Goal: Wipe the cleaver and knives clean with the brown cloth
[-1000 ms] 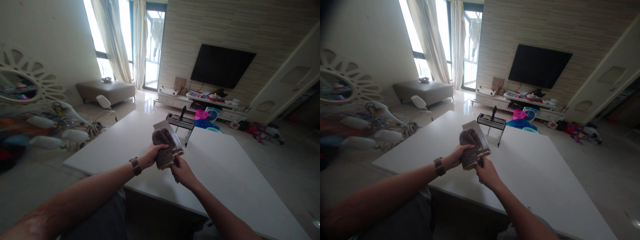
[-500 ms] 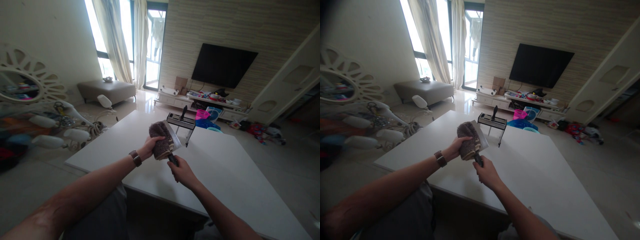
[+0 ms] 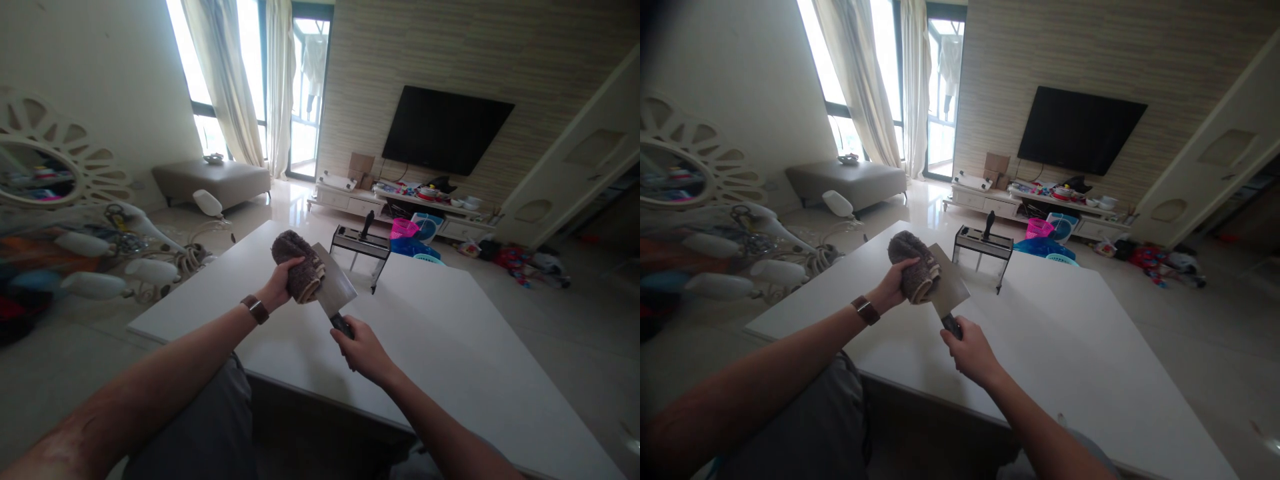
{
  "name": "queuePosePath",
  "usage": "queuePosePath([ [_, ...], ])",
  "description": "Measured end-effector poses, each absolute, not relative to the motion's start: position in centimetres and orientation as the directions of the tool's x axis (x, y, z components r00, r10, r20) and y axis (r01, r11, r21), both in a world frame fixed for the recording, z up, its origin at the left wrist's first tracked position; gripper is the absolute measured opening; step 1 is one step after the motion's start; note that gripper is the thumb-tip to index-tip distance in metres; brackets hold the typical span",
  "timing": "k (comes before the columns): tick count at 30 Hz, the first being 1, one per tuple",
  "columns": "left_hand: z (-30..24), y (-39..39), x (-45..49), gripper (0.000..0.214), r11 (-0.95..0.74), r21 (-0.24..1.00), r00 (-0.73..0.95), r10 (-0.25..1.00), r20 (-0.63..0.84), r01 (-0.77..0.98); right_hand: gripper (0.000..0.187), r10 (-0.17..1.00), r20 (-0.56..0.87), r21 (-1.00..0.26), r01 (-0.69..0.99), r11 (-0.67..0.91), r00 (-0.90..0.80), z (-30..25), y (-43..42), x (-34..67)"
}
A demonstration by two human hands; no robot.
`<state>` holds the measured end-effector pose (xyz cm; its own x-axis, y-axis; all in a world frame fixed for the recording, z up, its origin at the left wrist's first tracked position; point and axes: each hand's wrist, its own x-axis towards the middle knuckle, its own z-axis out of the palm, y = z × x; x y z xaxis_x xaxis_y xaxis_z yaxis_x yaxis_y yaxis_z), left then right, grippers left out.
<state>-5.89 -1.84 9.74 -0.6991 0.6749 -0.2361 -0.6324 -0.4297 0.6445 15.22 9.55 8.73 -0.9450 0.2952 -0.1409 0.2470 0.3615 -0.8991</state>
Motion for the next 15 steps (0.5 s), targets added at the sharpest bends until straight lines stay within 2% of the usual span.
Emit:
queuePosePath([
  [3, 9.6, -0.9, -3.1, 0.027, -0.438, 0.620, -0.674, 0.709, -0.206, -0.651, 0.022, 0.322, -0.121, -0.922, 0.226, 0.314, -0.939, 8.1, 9.2, 14.9],
  [6, 9.0, 0.2, -0.4, 0.031, -0.359, 0.650, -0.618, 0.756, -0.218, -0.669, 0.022, 0.344, -0.099, -0.937, 0.204, 0.284, -0.934, 7.4, 8.9, 14.5],
  [11, 8.7, 0.8, -0.4, 0.040, -0.402, 0.733, -0.750, 0.624, -0.219, -0.548, 0.020, 0.347, -0.120, -0.932, 0.226, 0.283, -0.930, 7.8, 9.1, 14.4],
  [15, 9.3, 0.1, -3.8, 0.040, -0.492, 0.710, -0.798, 0.581, -0.164, -0.504, 0.018, 0.318, -0.138, -0.920, 0.241, 0.310, -0.938, 8.8, 9.2, 14.7],
])
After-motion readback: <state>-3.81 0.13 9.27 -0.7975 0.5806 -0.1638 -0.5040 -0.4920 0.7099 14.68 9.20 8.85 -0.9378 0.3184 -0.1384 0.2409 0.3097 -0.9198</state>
